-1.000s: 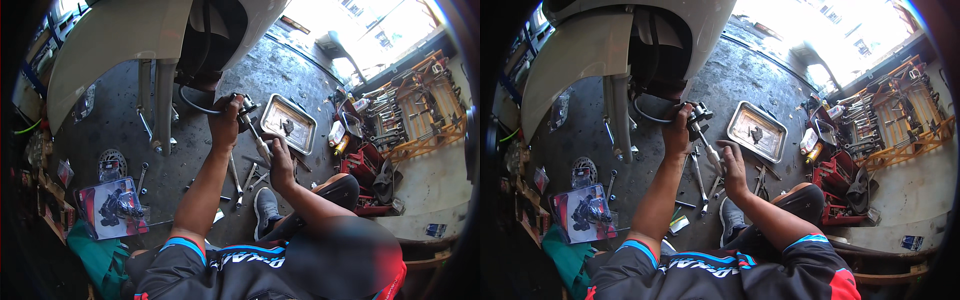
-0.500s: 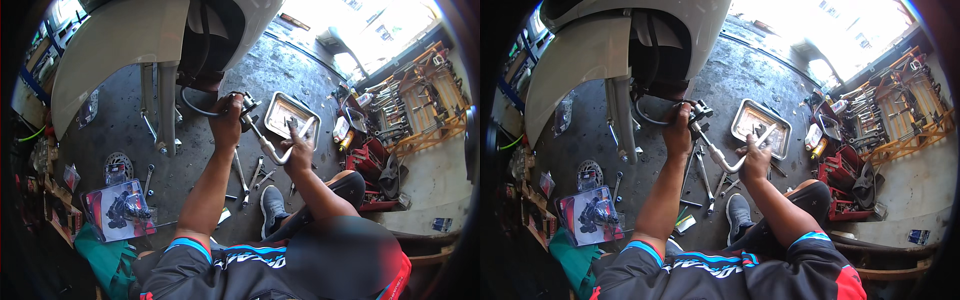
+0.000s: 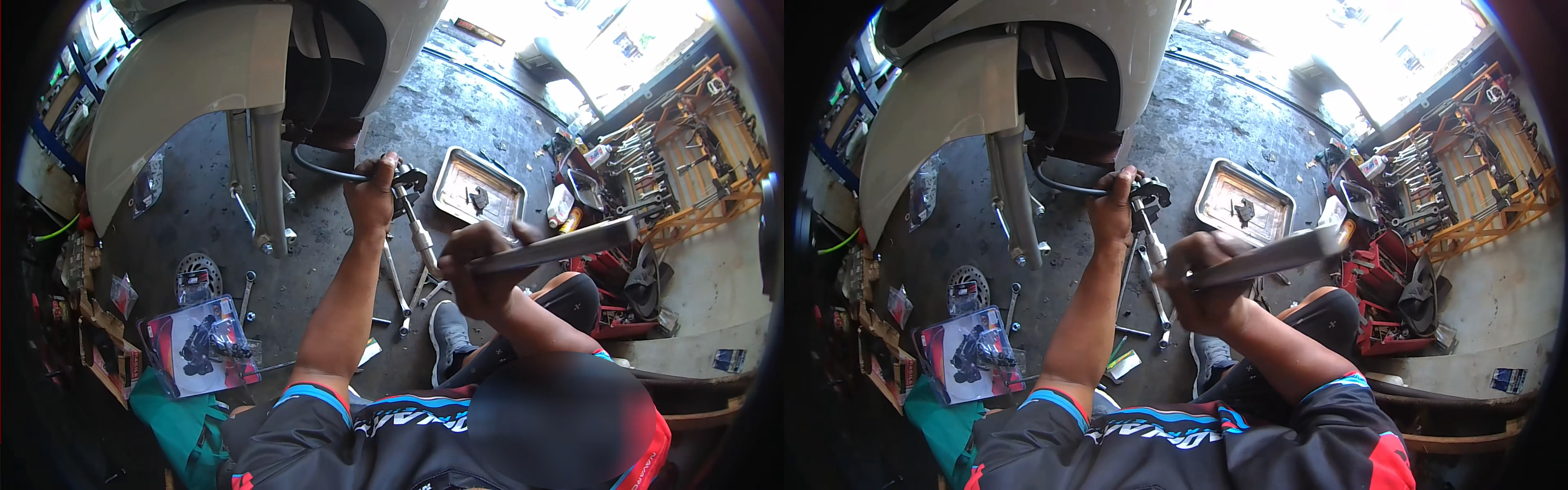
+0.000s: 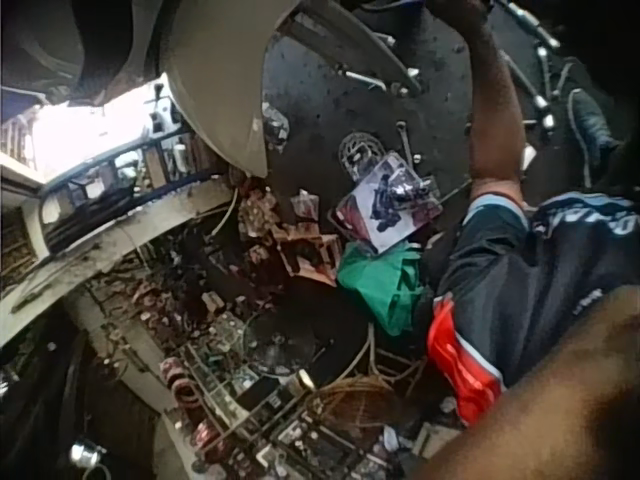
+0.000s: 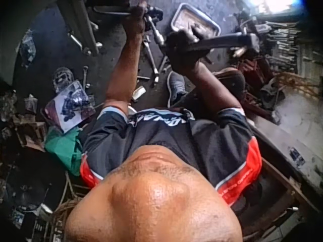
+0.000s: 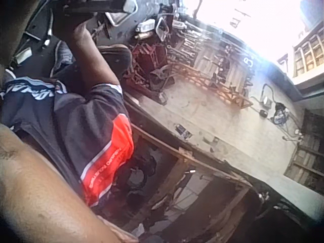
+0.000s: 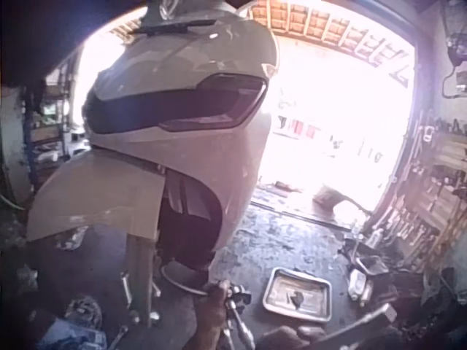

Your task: Repairing and reassembling a motorcycle front brake caliper and pads.

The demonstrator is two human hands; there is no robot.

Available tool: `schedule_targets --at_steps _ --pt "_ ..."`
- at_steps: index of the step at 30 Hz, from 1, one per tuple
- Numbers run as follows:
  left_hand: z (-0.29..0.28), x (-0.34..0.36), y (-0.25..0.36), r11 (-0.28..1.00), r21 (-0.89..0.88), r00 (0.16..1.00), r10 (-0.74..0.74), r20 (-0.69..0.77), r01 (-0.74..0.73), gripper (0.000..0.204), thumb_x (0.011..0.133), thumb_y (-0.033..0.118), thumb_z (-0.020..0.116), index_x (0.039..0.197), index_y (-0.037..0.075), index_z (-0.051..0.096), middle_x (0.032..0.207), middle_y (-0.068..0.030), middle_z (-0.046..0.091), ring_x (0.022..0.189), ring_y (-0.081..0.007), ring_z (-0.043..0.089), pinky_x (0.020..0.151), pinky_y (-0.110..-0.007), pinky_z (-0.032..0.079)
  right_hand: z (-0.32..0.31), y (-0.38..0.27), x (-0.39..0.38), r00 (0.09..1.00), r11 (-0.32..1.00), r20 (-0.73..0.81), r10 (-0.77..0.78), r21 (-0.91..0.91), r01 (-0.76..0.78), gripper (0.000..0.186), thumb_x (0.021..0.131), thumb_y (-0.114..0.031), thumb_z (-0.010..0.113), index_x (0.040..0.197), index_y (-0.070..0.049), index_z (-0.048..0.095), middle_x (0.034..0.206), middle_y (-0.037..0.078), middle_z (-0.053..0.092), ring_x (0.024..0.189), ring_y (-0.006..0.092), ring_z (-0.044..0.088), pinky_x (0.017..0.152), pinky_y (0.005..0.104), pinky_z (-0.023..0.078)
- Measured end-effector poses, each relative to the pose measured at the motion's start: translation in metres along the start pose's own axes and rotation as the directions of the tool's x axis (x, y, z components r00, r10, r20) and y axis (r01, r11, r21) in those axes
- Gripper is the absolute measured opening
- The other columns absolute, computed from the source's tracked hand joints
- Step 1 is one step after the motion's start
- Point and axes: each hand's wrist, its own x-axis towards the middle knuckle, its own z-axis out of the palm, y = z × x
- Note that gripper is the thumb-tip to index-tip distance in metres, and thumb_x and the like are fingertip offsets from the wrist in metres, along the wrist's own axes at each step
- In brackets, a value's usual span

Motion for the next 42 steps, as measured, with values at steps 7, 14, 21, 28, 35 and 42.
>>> schedule_targets --at_steps 7,14,21,28,35,42 --pt "0.005 -0.005 0.006 0.921 0.325 0.975 0.222 0.010 -0.213 0.030 0.086 0.027 0.073 0.078 -0.003 0.070 0.062 -0.0040 0.065 0.058 -0.0089 0.057 0.056 -0.030 0.047 0.038 -0.034 -0.002 0.523 0.986 0.852 -0.023 -0.067 0.153 0.063 0.080 -0.026 0.069 0.139 -0.024 0.046 0.080 0.008 0.050 0.057 0.0259 0.056 0.048 0.0416 0.043" --pt "-0.019 -0.002 0.008 0.841 0.450 0.938 0.347 -0.022 -0.301 0.032 0.087 0.027 0.073 0.075 -0.002 0.068 0.060 -0.0066 0.065 0.055 -0.0126 0.060 0.055 -0.031 0.047 0.041 -0.016 -0.013 0.612 0.978 0.780 -0.129 -0.003 0.209 0.060 0.078 -0.038 0.070 0.134 -0.024 0.053 0.088 0.004 0.056 0.082 0.0237 0.060 0.072 0.0424 0.043" --pt "-0.007 0.004 0.009 0.935 0.245 0.955 0.284 -0.081 -0.257 0.028 0.093 0.021 0.067 0.080 -0.004 0.067 0.072 -0.0065 0.070 0.064 -0.0132 0.064 0.060 -0.029 0.048 0.011 0.007 -0.048 0.972 0.982 0.143 0.188 -0.037 -0.184 0.076 0.068 -0.049 0.080 0.126 -0.009 0.054 0.128 0.019 0.041 0.124 0.0371 0.039 0.108 0.0483 0.028" --pt "0.004 -0.002 0.009 0.971 0.134 0.969 0.213 -0.121 -0.197 0.024 0.094 0.022 0.066 0.091 -0.002 0.068 0.085 -0.0044 0.068 0.077 -0.0098 0.061 0.069 -0.027 0.048 0.026 -0.006 -0.063 0.418 -0.243 0.740 0.527 0.603 -0.760 0.039 0.083 -0.005 0.072 0.116 0.000 0.052 0.103 0.012 0.062 0.102 0.0269 0.064 0.093 0.0435 0.052" --pt "0.013 -0.004 0.016 0.994 0.002 0.993 0.110 -0.038 -0.110 0.028 0.095 0.025 0.063 0.085 -0.002 0.066 0.076 -0.0029 0.065 0.070 -0.0091 0.056 0.067 -0.028 0.046 0.016 0.076 -0.094 0.737 0.780 0.409 0.538 0.091 -0.619 0.028 0.082 -0.008 0.069 0.107 0.002 0.063 0.095 0.011 0.067 0.096 0.0223 0.066 0.087 0.0387 0.052" --pt "0.000 0.002 0.016 0.986 0.020 0.986 0.166 -0.003 -0.166 0.026 0.094 0.023 0.062 0.087 -0.001 0.067 0.076 0.0001 0.064 0.070 -0.0075 0.054 0.065 -0.027 0.044 0.014 0.095 -0.093 0.103 -0.198 0.519 0.849 0.493 -0.847 0.080 0.081 -0.010 0.078 0.147 -0.009 0.032 0.131 0.021 0.045 0.115 0.0338 0.059 0.096 0.0419 0.053"
